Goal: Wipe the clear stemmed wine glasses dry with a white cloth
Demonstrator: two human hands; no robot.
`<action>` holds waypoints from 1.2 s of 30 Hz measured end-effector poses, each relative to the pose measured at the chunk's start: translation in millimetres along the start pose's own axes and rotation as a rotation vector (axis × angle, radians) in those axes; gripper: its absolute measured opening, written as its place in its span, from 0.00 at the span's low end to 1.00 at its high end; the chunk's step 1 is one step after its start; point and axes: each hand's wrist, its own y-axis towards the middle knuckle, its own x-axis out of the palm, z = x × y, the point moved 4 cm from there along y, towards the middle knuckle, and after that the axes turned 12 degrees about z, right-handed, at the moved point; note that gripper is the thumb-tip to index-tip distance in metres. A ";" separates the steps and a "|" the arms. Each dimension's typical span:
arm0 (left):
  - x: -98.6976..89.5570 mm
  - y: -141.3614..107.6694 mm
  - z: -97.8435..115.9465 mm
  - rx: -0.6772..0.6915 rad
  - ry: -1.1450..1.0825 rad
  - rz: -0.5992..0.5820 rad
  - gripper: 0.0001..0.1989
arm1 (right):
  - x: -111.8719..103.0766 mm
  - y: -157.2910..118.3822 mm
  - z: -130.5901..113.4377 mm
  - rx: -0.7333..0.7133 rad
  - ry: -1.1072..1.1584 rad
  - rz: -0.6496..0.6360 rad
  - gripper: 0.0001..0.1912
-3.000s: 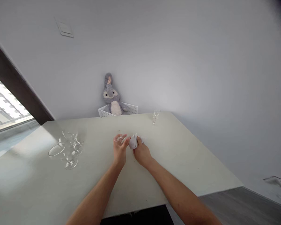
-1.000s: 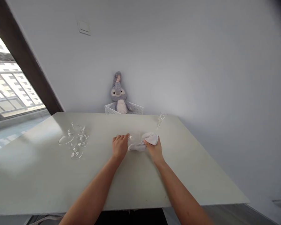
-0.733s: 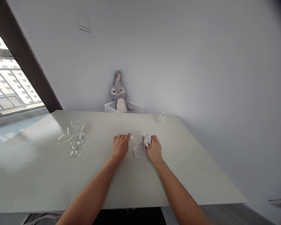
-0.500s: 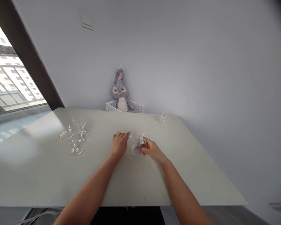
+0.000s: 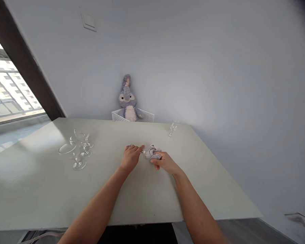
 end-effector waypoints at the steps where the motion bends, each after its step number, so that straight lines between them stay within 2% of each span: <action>1: 0.2 -0.2 -1.2 -0.012 0.010 0.006 0.19 | -1.1 0.4 -1.0 -0.009 0.001 0.032 0.12; 5: 0.7 -1.7 -11.4 -0.087 0.060 0.057 0.20 | -5.9 4.4 2.7 0.000 0.048 0.165 0.14; 8: -0.9 -2.3 -30.5 -0.283 0.048 0.110 0.17 | -10.0 4.4 5.2 0.018 0.066 0.193 0.17; 9: -1.7 -2.6 -38.4 -0.379 0.024 0.126 0.16 | -8.7 2.9 5.1 0.033 0.055 0.141 0.19; 11: -3.3 -3.6 -52.3 -0.560 -0.054 0.160 0.15 | 0.6 -3.0 4.6 0.087 0.016 -0.094 0.24; 13: -4.2 -3.9 -58.7 -0.665 -0.148 0.195 0.16 | 11.9 -9.8 3.7 0.112 -0.010 -0.317 0.26; 14: -3.9 -3.9 -58.4 -0.684 -0.187 0.205 0.17 | 15.3 -10.5 3.2 0.097 -0.006 -0.337 0.25; 15: -2.9 -4.0 -55.6 -0.684 -0.213 0.210 0.18 | 16.4 -8.2 3.0 0.065 0.005 -0.276 0.22; 17: 0.8 -5.0 -43.7 -0.634 -0.228 0.205 0.19 | 13.8 0.8 4.5 -0.023 0.019 -0.004 0.19; 19: 7.1 -6.6 -24.9 -0.501 -0.222 0.175 0.20 | 12.8 9.2 9.5 -0.088 0.000 0.233 0.18; 20: 10.7 -7.8 -14.3 -0.411 -0.219 0.151 0.21 | 14.6 12.6 12.8 -0.104 -0.018 0.299 0.18; 22: 17.7 -10.8 5.2 -0.235 -0.218 0.092 0.24 | 21.0 17.4 18.9 -0.126 -0.041 0.366 0.17; 24: 22.4 -13.4 17.9 -0.116 -0.204 0.048 0.27 | 27.7 19.6 23.2 -0.144 -0.029 0.411 0.13; 26: 23.8 -14.0 22.9 -0.068 -0.173 0.036 0.28 | 31.6 21.4 25.9 -0.163 0.023 0.456 0.10; 28: 23.3 -13.1 23.3 -0.061 -0.151 0.047 0.27 | 29.4 26.8 29.1 -0.131 0.100 0.496 0.11; 31: 24.7 -12.5 19.1 -0.112 -0.140 0.045 0.31 | 6.9 44.9 32.7 -0.069 0.193 0.586 0.14; 33: 28.5 -13.8 14.5 -0.168 -0.127 0.013 0.33 | -23.0 60.0 34.6 -0.053 0.159 0.709 0.14; 36: 36.3 -16.9 8.2 -0.220 -0.128 -0.066 0.31 | -76.3 77.2 43.5 0.008 -0.009 0.911 0.13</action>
